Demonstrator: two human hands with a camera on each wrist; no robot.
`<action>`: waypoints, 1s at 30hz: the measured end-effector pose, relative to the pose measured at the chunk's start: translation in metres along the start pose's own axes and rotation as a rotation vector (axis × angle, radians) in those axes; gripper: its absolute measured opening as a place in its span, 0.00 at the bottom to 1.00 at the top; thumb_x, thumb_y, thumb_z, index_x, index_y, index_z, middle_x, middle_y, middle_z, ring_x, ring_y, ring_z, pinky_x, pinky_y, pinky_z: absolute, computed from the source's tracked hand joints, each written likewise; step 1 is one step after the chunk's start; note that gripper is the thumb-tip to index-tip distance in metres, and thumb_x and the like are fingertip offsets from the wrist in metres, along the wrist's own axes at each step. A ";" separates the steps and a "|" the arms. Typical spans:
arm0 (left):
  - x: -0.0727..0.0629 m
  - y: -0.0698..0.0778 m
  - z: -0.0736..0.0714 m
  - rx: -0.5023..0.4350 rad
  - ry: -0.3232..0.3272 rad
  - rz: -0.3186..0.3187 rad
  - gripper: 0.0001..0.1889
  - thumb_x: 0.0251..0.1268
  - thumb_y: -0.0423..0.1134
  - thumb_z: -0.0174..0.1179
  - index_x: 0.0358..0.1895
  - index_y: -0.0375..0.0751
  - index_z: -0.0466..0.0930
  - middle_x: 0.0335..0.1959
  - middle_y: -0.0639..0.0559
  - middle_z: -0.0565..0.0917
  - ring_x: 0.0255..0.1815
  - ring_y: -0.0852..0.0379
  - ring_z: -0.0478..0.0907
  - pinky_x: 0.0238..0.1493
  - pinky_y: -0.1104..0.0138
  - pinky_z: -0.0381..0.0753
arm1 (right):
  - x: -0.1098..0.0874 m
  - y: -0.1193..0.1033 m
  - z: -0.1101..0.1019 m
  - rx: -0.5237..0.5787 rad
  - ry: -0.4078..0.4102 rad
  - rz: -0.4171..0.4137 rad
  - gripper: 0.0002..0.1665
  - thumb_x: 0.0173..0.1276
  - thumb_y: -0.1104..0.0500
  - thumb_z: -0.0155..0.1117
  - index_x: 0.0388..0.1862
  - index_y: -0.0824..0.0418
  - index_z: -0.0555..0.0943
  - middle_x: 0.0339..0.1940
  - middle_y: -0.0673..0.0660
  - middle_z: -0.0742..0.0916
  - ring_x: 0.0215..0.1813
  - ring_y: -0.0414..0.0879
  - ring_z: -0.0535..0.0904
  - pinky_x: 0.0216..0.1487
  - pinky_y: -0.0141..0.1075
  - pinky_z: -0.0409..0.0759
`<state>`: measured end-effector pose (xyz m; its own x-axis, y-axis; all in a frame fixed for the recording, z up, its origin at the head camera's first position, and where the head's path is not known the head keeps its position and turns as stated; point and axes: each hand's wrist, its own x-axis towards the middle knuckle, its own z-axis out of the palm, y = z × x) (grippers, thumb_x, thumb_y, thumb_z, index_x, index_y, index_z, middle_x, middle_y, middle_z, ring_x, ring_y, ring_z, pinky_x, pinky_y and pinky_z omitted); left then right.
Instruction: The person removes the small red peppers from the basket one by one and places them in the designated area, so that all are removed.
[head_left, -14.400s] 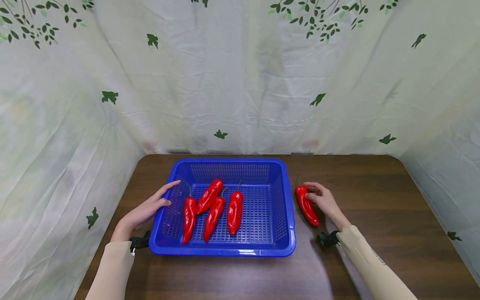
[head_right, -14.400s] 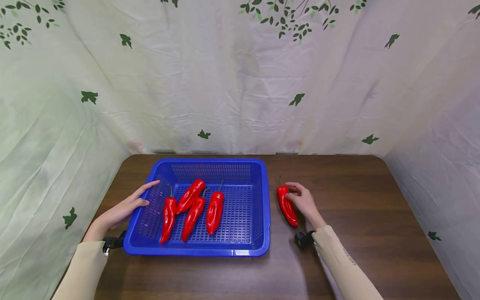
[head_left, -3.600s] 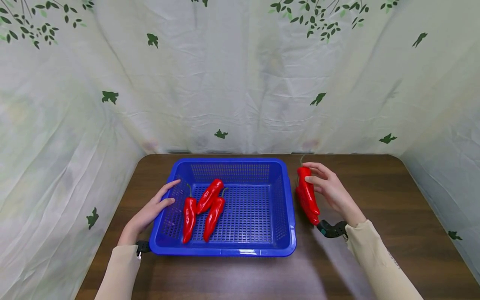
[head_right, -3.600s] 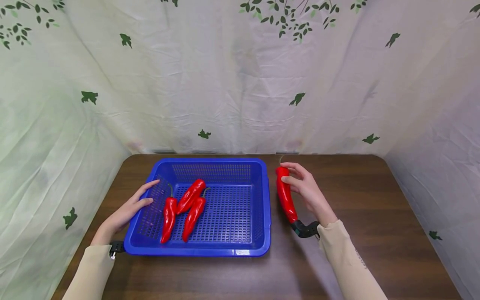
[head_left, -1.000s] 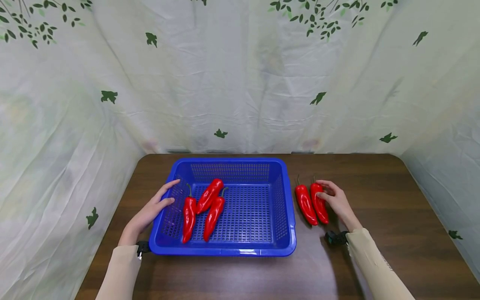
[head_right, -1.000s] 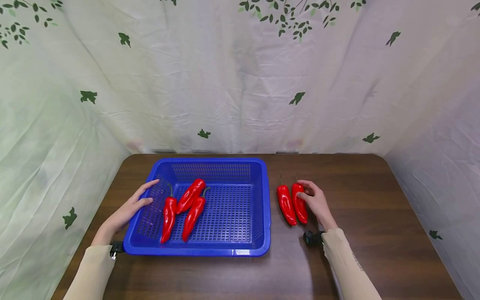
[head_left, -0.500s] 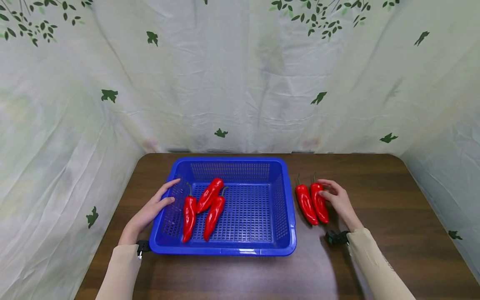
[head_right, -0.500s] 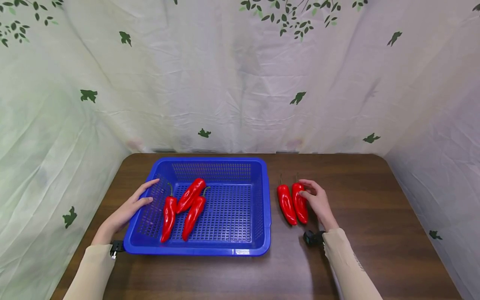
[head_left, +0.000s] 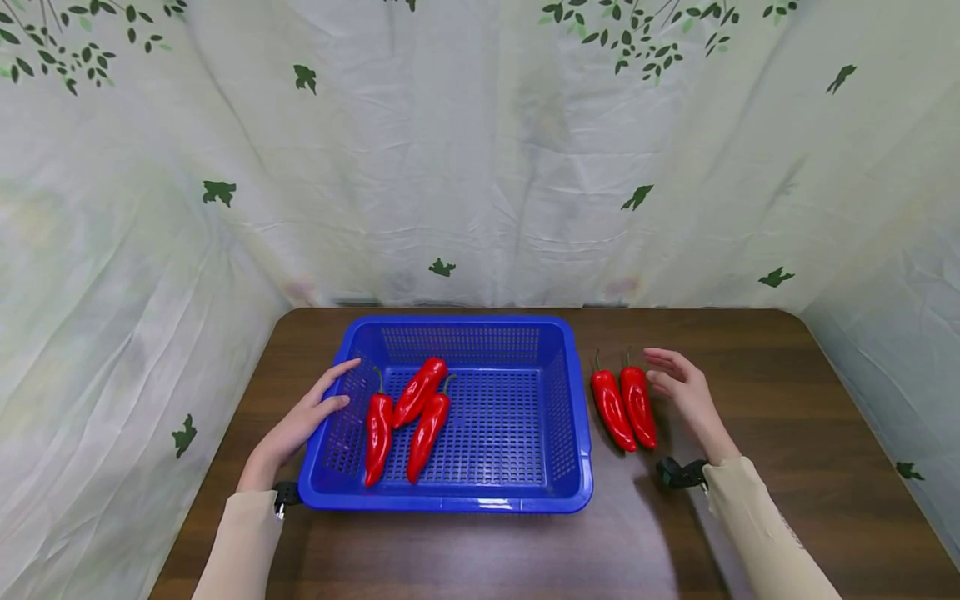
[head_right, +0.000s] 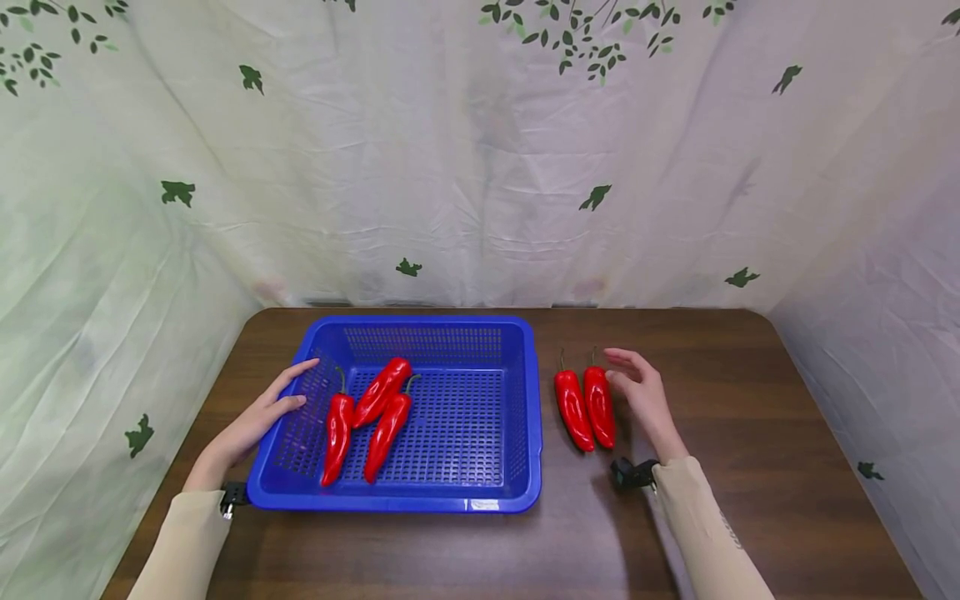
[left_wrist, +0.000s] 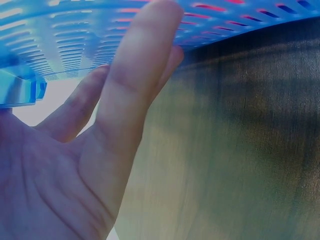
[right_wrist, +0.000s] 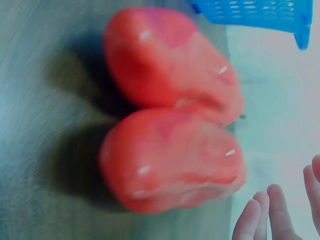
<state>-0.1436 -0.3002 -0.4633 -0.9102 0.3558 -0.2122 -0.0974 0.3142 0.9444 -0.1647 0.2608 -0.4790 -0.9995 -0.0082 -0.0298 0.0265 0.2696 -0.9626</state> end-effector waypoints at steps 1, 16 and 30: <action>0.000 0.000 0.000 0.001 0.001 0.001 0.30 0.76 0.43 0.45 0.76 0.56 0.46 0.75 0.37 0.42 0.66 0.27 0.59 0.52 0.47 0.76 | 0.000 -0.003 0.000 0.006 -0.004 -0.002 0.24 0.74 0.62 0.51 0.67 0.68 0.67 0.65 0.70 0.71 0.61 0.57 0.71 0.55 0.35 0.76; 0.000 0.001 0.001 0.008 0.008 -0.007 0.30 0.76 0.43 0.45 0.76 0.56 0.46 0.76 0.37 0.42 0.67 0.27 0.57 0.53 0.45 0.75 | 0.000 -0.039 0.017 0.068 -0.084 -0.069 0.25 0.73 0.59 0.54 0.65 0.67 0.68 0.63 0.68 0.73 0.61 0.55 0.72 0.52 0.30 0.76; -0.001 0.001 0.000 -0.003 0.006 0.000 0.30 0.76 0.42 0.45 0.76 0.57 0.47 0.75 0.37 0.43 0.65 0.28 0.60 0.52 0.49 0.77 | -0.004 -0.073 0.036 0.133 -0.174 -0.124 0.24 0.73 0.61 0.54 0.64 0.69 0.69 0.55 0.55 0.80 0.51 0.43 0.79 0.53 0.38 0.78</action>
<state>-0.1426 -0.3001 -0.4621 -0.9125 0.3507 -0.2105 -0.0985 0.3111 0.9453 -0.1625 0.2065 -0.4184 -0.9777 -0.2023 0.0556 -0.0824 0.1268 -0.9885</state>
